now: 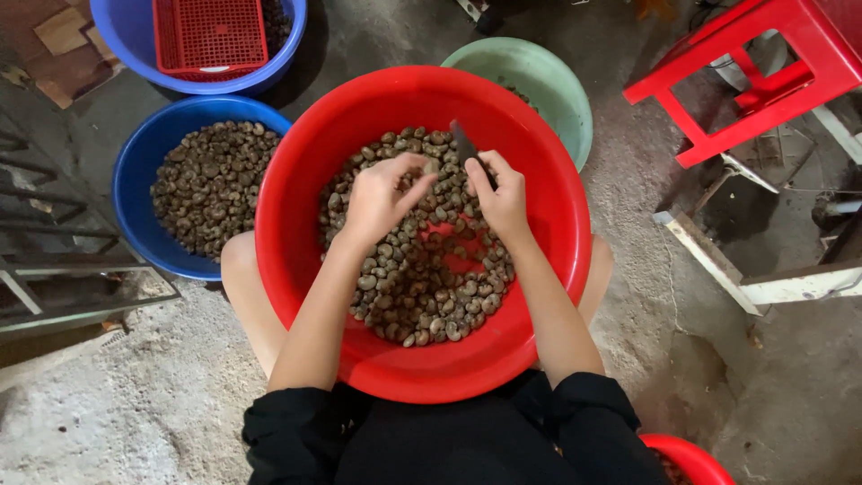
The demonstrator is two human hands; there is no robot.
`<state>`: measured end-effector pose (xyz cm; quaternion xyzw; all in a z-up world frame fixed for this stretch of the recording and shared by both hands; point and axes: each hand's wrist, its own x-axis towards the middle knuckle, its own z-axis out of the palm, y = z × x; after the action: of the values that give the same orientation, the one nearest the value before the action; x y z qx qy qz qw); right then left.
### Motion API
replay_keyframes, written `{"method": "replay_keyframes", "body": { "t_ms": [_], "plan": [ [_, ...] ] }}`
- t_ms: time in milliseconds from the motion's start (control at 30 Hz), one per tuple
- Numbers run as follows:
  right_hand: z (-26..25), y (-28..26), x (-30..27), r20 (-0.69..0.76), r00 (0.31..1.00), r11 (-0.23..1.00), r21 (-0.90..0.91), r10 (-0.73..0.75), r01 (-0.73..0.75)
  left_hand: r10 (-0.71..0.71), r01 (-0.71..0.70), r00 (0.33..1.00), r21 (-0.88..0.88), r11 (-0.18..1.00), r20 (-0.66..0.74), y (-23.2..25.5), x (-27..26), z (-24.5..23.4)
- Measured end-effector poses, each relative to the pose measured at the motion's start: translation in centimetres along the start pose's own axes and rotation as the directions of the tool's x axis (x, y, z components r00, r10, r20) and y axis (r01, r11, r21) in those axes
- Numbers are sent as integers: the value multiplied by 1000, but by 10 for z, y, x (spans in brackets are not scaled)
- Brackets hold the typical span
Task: Manually peeling or cracking open nuts using a small knife over a plastic bowl.
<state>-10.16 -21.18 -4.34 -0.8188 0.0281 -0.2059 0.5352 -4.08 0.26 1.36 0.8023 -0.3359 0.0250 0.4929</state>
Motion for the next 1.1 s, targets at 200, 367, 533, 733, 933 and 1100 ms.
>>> {"method": "replay_keyframes", "body": {
  "t_ms": [200, 367, 533, 733, 933, 1100],
  "plan": [
    [20, 1, -7, 318, 884, 487, 745, 342, -456, -30, 22, 999, -299, 954, -23, -20, -4, 30],
    [16, -24, -5, 372, 871, 370, 797, 320, -477, 36, -54, 997, -293, 955, -67, -24, -5, 46],
    [16, -19, -8, 94, 933, 808, 476, 346, -348, 40, -64, 994, -237, 969, -105, -19, -2, 35],
    [3, -5, -3, -19, 944, 892, -336, -328, 303, -12, -8, 997, -261, 965, -75, -17, -4, 27],
    [-8, -10, 2, 8, 907, 785, -497, -421, 369, 53, -66, 995, -160, 985, -80, -2, 1, 10],
    [-6, -15, 5, 20, 973, 920, -322, -231, 225, 181, -182, 983, -21, 983, -22, 13, 4, -5]
  ]
}}
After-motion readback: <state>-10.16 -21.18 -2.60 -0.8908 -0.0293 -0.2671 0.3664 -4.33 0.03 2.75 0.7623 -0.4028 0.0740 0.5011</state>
